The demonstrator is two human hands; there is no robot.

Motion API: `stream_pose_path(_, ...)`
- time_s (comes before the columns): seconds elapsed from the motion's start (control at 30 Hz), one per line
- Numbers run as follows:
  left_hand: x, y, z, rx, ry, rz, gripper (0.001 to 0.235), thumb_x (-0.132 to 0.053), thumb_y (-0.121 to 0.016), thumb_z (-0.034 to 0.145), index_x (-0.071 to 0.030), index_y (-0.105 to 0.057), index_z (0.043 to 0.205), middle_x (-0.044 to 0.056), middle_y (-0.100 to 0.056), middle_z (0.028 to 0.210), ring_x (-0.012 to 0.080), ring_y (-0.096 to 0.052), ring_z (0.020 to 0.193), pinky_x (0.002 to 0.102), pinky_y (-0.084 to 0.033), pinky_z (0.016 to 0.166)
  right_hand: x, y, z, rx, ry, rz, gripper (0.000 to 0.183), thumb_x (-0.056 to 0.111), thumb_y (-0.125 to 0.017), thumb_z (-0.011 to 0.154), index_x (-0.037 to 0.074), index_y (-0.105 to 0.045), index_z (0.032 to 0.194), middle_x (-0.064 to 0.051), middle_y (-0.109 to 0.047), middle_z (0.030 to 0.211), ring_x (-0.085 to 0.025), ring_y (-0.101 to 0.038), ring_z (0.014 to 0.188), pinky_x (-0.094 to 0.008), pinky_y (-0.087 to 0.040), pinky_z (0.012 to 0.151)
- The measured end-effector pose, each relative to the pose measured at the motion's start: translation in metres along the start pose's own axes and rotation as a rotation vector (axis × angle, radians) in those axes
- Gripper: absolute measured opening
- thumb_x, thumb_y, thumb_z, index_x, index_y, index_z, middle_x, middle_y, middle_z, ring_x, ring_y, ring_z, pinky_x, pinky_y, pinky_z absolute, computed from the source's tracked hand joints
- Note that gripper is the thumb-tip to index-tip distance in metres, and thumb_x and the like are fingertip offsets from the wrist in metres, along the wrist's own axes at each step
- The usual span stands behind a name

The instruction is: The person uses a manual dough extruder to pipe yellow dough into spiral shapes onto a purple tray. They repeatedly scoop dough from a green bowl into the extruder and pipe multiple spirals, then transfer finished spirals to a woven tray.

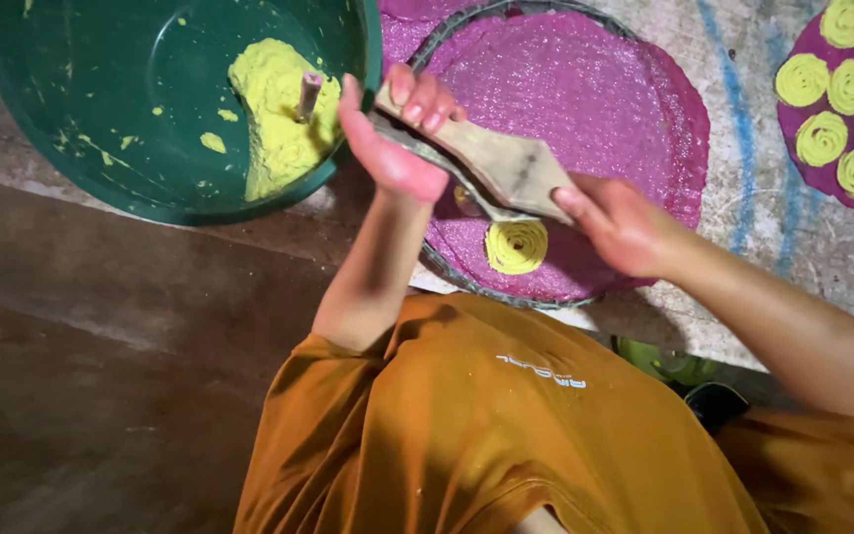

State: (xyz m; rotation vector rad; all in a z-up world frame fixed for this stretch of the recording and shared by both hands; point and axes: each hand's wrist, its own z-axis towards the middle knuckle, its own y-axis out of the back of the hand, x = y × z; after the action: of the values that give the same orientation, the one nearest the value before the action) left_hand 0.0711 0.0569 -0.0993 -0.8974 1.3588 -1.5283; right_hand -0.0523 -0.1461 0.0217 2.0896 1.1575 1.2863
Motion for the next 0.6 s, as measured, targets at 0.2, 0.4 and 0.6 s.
stream_pose_path(0.2, 0.017, -0.010, 0.028, -0.006, 0.022, -0.049, 0.048, -0.061, -0.039, 0.099, -0.016, -0.043, 0.081, -0.003, -0.043, 0.070, 0.0142, -0.043, 0.067, 0.037, -0.044, 0.076, -0.001, 0.024, -0.002, -0.093, 0.023, -0.003, 0.051, 0.041, -0.040, 0.106, 0.000, -0.063, 0.127, -0.016, -0.065, 0.072, -0.028, -0.065, 0.067, -0.045, -0.051, 0.067)
stream_pose_path(0.4, -0.014, -0.015, 0.023, 0.013, 0.005, 0.046, 0.051, -0.065, -0.038, 0.097, -0.016, -0.044, 0.081, -0.003, -0.042, 0.068, 0.0142, -0.043, 0.064, 0.037, -0.043, 0.072, 0.001, -0.003, 0.007, -0.034, 0.040, 0.095, 0.050, 0.043, -0.037, 0.108, 0.001, -0.063, 0.121, -0.014, -0.062, 0.067, -0.026, -0.062, 0.063, -0.044, -0.050, 0.065)
stream_pose_path(0.6, 0.019, -0.020, 0.008, -0.113, -0.019, 0.005, 0.049, -0.060, -0.036, 0.098, -0.017, -0.044, 0.078, -0.003, -0.041, 0.066, 0.0147, -0.040, 0.062, 0.038, -0.042, 0.074, -0.015, 0.021, -0.013, -0.006, -0.070, 0.001, 0.052, 0.044, -0.038, 0.106, 0.002, -0.067, 0.117, -0.014, -0.063, 0.067, -0.026, -0.063, 0.064, -0.045, -0.050, 0.063)
